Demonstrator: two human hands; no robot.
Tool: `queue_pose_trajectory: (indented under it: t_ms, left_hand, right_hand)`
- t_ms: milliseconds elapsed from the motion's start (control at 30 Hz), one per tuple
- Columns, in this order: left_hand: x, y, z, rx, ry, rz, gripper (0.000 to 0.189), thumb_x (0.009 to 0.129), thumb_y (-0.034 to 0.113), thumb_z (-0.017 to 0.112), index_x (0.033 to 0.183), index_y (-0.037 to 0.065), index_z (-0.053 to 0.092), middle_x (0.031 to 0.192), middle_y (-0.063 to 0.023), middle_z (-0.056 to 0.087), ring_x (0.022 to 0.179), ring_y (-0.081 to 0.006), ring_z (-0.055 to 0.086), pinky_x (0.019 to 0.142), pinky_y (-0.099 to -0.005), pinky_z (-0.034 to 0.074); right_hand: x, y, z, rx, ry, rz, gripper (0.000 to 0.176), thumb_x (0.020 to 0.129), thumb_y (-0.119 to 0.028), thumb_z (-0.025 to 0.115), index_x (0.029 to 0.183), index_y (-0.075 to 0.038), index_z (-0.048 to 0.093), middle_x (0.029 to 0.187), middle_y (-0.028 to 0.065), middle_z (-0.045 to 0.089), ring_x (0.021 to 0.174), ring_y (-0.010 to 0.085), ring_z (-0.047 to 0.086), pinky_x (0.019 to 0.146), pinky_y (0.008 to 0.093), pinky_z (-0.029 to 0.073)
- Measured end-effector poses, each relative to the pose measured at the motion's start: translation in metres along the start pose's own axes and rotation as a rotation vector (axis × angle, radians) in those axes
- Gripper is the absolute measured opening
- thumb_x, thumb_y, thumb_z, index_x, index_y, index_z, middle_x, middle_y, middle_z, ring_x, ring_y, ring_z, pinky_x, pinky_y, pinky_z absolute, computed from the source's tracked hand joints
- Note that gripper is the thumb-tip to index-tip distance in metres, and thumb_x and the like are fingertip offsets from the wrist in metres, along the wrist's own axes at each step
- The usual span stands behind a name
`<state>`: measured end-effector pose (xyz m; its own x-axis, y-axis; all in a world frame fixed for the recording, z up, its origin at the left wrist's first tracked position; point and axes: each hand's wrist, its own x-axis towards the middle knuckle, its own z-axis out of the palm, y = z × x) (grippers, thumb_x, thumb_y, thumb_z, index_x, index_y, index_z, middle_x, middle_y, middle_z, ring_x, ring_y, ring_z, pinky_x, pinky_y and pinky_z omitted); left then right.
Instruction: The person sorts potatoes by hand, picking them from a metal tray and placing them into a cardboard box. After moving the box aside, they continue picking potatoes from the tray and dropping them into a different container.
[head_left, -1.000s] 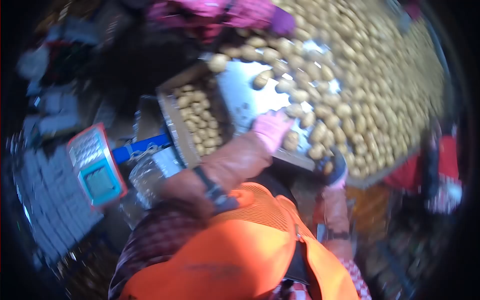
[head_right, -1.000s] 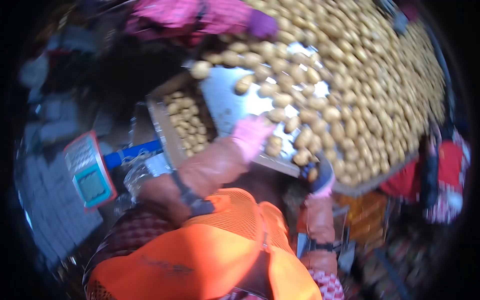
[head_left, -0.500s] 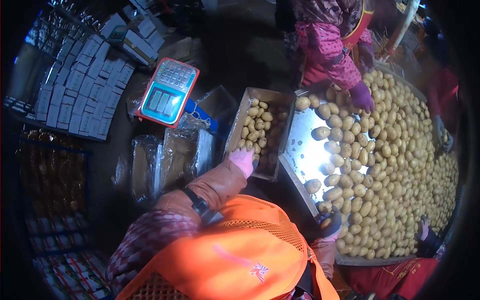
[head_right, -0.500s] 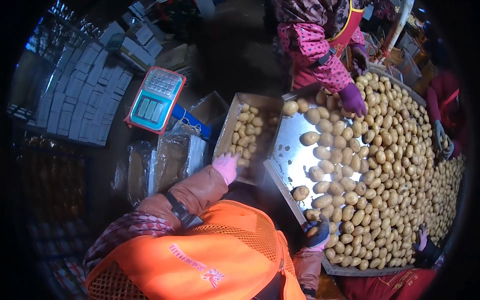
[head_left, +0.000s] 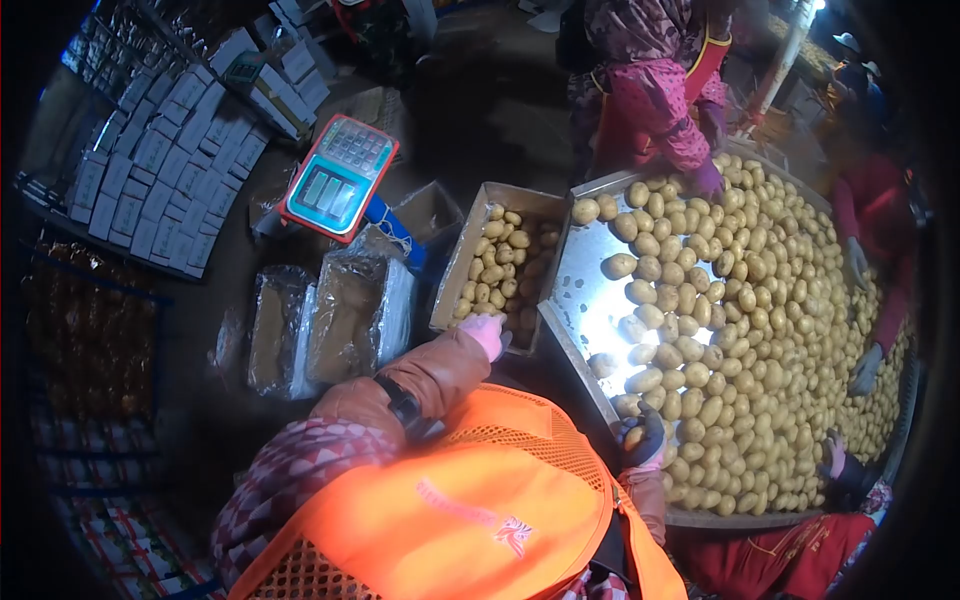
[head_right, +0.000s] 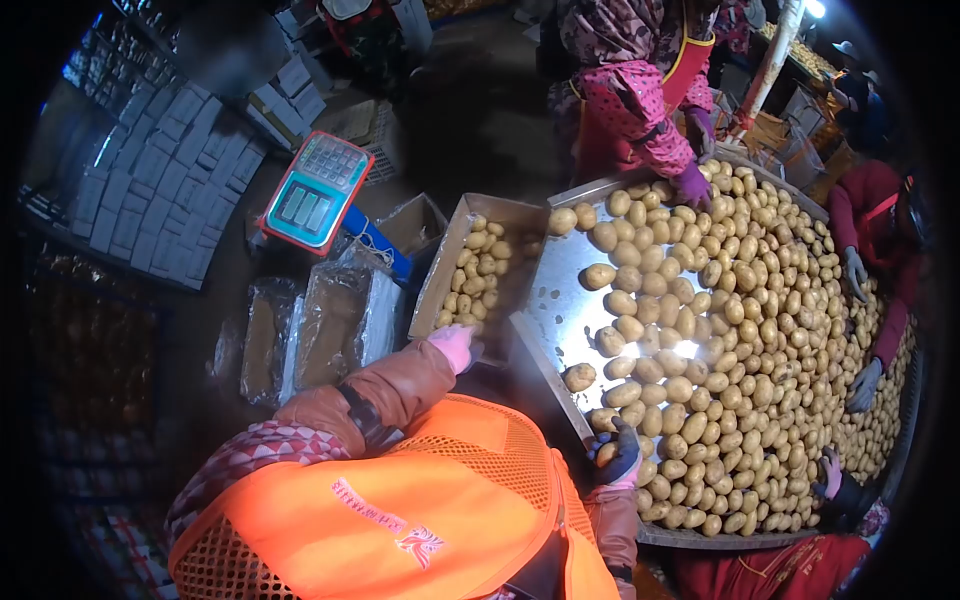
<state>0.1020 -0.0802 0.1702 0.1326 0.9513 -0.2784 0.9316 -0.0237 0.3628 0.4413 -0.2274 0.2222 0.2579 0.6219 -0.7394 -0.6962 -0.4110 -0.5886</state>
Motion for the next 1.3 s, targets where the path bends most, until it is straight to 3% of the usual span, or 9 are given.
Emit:
queue_pose_trajectory:
  t_ms: [233,333,400,433,533,633,967,1133,1300]
  left_hand:
    - [0.008,0.028,-0.029,-0.033,0.09,0.018,0.035,0.091,0.031,0.063,0.119,0.01,0.068,0.108,-0.0213,0.07,0.103,-0.0406,0.065,0.088,-0.0493,0.052]
    - [0.023,0.023,-0.017,-0.159,0.173,0.102,0.031,0.094,0.028,0.06,0.12,0.012,0.069,0.104,-0.0204,0.07,0.1,-0.0409,0.065,0.087,-0.0499,0.051]
    - [0.032,0.032,-0.019,-0.056,0.24,0.208,0.031,0.093,0.029,0.063,0.118,0.012,0.069,0.106,-0.0179,0.07,0.1,-0.0386,0.065,0.088,-0.0476,0.051]
    - [0.037,0.04,-0.018,-0.047,0.22,0.239,0.031,0.093,0.029,0.063,0.118,0.012,0.069,0.106,-0.0179,0.07,0.1,-0.0386,0.065,0.088,-0.0476,0.051]
    - [0.058,0.062,-0.021,-0.114,0.221,0.482,0.032,0.088,0.015,0.065,0.12,0.012,0.067,0.112,-0.0169,0.069,0.104,-0.0378,0.064,0.092,-0.0454,0.05]
    - [0.081,0.101,-0.013,-0.099,0.194,0.731,0.038,0.088,0.01,0.06,0.126,0.013,0.063,0.121,-0.0178,0.064,0.108,-0.0378,0.062,0.094,-0.0454,0.05]
    - [0.147,0.255,0.023,0.231,-0.221,0.421,0.049,0.091,0.009,0.053,0.139,0.019,0.051,0.135,-0.0246,0.053,0.115,-0.0399,0.061,0.096,-0.0474,0.05]
    - [0.153,0.227,0.037,0.055,-0.184,0.418,0.034,0.092,0.02,0.06,0.124,0.01,0.056,0.105,-0.0231,0.066,0.102,-0.0442,0.064,0.086,-0.0513,0.052]
    - [0.098,0.164,-0.011,-0.2,0.119,0.353,0.042,0.089,0.011,0.063,0.13,0.01,0.055,0.126,-0.0215,0.057,0.114,-0.0435,0.059,0.097,-0.0465,0.049]
  right_hand:
    - [0.014,0.001,-0.024,0.029,-0.037,0.052,0.024,0.092,-0.021,0.062,0.111,-0.005,0.062,0.076,0.0063,0.059,0.057,0.0185,0.055,0.049,0.0316,0.045]
    - [0.019,0.013,-0.063,-0.785,-0.107,-0.989,0.027,0.095,-0.014,0.058,0.119,-0.002,0.063,0.08,0.0073,0.062,0.058,0.016,0.058,0.051,0.0296,0.047]
    - [0.01,0.002,-0.063,-0.665,-0.002,-0.895,0.028,0.098,-0.018,0.056,0.12,-0.001,0.064,0.079,0.0074,0.061,0.058,0.0149,0.058,0.051,0.0295,0.047]
    - [0.01,0.007,-0.068,-0.163,-0.003,-0.388,0.03,0.1,-0.022,0.056,0.12,-0.001,0.065,0.079,0.0074,0.061,0.058,0.0147,0.058,0.051,0.0299,0.047]
    - [0.002,0.014,-0.083,-0.617,0.152,-0.765,0.03,0.095,-0.018,0.06,0.12,-0.001,0.063,0.079,0.005,0.059,0.062,0.0144,0.057,0.053,0.031,0.049]
    - [0.019,0.043,-0.108,-0.443,0.232,-0.686,0.027,0.098,-0.014,0.054,0.119,0.0,0.06,0.079,0.0021,0.059,0.065,0.0125,0.056,0.058,0.0292,0.05]
    - [0.009,0.041,-0.099,-0.619,0.386,-0.755,0.026,0.098,-0.019,0.063,0.115,0.001,0.07,0.083,0.0046,0.066,0.073,0.0116,0.061,0.068,0.0265,0.05]
    - [0.019,0.05,-0.113,-0.551,0.368,-0.717,0.027,0.098,-0.019,0.064,0.115,0.002,0.069,0.084,0.0045,0.066,0.073,0.012,0.06,0.069,0.0268,0.05]
    - [0.031,0.056,-0.127,-0.536,0.309,-0.656,0.031,0.102,-0.023,0.058,0.118,0.002,0.067,0.086,0.0042,0.063,0.074,0.0118,0.058,0.068,0.0273,0.049]
